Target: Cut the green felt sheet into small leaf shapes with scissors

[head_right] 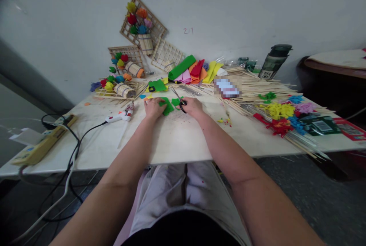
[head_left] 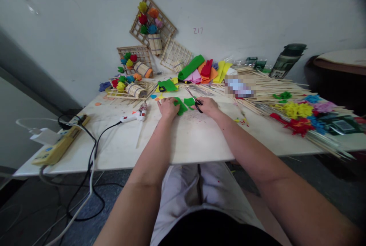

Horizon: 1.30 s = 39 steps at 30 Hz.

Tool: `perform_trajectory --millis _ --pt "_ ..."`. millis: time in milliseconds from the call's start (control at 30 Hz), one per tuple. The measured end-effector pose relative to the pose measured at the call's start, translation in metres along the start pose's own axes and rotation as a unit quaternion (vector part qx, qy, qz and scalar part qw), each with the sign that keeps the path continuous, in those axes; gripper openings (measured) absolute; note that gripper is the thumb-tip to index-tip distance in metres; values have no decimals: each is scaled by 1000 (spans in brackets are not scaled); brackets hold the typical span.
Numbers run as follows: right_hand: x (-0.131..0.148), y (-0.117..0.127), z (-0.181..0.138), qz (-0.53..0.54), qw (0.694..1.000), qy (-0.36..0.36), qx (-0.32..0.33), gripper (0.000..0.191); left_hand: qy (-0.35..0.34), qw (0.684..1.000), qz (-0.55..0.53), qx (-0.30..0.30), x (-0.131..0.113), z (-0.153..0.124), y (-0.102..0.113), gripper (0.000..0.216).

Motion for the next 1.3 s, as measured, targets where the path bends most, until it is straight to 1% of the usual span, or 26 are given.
perform_trajectory --millis 100,233,333,400,467,533,633,700,767,833,933,1067,1300 --pt "0 -1 0 -2 1000 1 -4 40 4 999 -37 -11 1 1 -2 20" --pt "1 0 -1 -10 1000 -1 0 40 -12 998 -54 1 -4 0 -5 5" --pt "3 1 -3 -12 1000 -1 4 40 13 995 -94 10 -1 -1 -9 11" --pt "4 2 -4 -10 1000 -3 4 39 33 992 -122 5 2 -2 -10 14" --pt "4 2 -4 -10 1000 -5 5 40 39 991 -126 2 3 -1 -11 14" --pt "5 2 -4 -14 1000 -5 7 41 33 995 -85 26 1 -1 -13 16" --pt "5 2 -4 -22 1000 2 7 40 14 996 29 87 -3 -2 -17 33" --pt "6 2 -4 -25 1000 7 4 40 2 991 88 103 -5 -3 -16 40" --pt "5 2 -4 -25 1000 9 1 39 -8 989 117 93 -5 -2 -13 40" --pt "5 2 -4 -24 1000 7 -3 39 -8 990 126 67 -3 -1 -10 38" --pt "4 1 -4 -24 1000 7 -4 39 21 992 119 29 4 -1 -4 40" --pt "5 1 -4 -22 1000 11 -1 39 59 993 97 36 13 0 -4 47" --pt "5 1 -4 -21 1000 14 -8 39 66 995 76 7 20 4 -4 30"
Point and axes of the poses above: each hand's wrist, its own z-axis towards the middle knuckle, its own y-axis out of the back of the hand, x = y × z, the point moved 8 cm from there along z, towards the middle knuckle, and after that the axes turned 8 degrees about -y, right-handed, at the moved point
